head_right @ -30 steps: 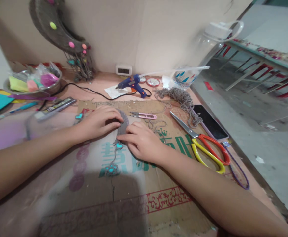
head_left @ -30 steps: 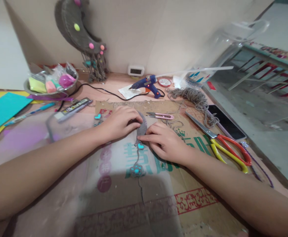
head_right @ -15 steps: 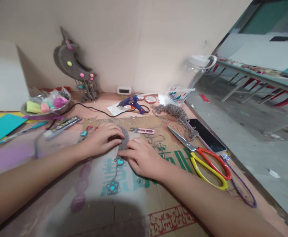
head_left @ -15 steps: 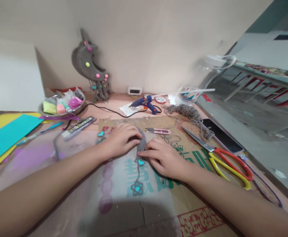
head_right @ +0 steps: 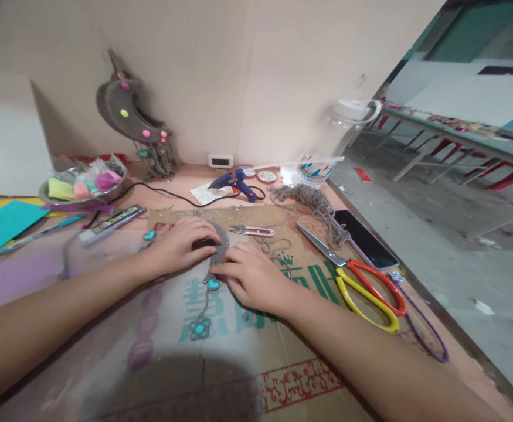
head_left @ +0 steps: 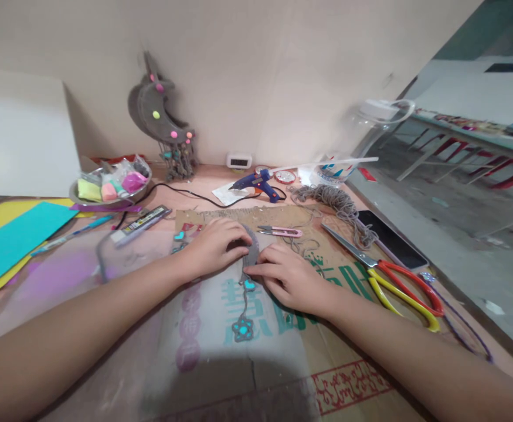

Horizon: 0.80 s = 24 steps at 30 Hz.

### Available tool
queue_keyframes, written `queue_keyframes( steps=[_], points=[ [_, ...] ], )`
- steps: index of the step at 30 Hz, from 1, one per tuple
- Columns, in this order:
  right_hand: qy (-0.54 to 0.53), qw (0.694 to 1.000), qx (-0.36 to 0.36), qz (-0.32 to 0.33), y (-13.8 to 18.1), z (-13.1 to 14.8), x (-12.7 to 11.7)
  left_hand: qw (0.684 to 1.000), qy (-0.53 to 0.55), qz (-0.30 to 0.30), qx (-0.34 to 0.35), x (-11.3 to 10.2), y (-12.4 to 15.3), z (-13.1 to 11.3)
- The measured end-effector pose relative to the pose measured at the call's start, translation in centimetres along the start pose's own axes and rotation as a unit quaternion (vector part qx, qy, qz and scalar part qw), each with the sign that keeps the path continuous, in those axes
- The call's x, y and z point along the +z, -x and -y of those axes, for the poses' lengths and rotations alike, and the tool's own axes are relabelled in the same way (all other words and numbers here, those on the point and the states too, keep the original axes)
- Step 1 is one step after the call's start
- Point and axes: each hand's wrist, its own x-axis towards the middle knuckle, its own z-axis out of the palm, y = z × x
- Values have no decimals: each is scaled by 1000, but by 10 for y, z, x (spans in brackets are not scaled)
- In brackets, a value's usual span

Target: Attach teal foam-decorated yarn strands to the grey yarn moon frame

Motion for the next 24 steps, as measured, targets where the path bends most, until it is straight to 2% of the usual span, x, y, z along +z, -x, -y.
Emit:
queue_keyframes(
  steps=[4, 10, 14, 24],
  points=[
    [-1, 1000, -7, -1, 1, 2, 0, 1000, -3, -11, 9, 0, 0, 1],
    [8, 998, 18, -52, 0, 2, -3, 999, -30, -18, 34, -2, 0, 1],
    [27, 998, 16, -62, 0, 1, -4, 999, -25, -21, 34, -3, 0, -1],
    [39, 999, -19, -9, 0, -2, 2, 999, -34, -5, 33, -2, 0, 0]
  ],
)
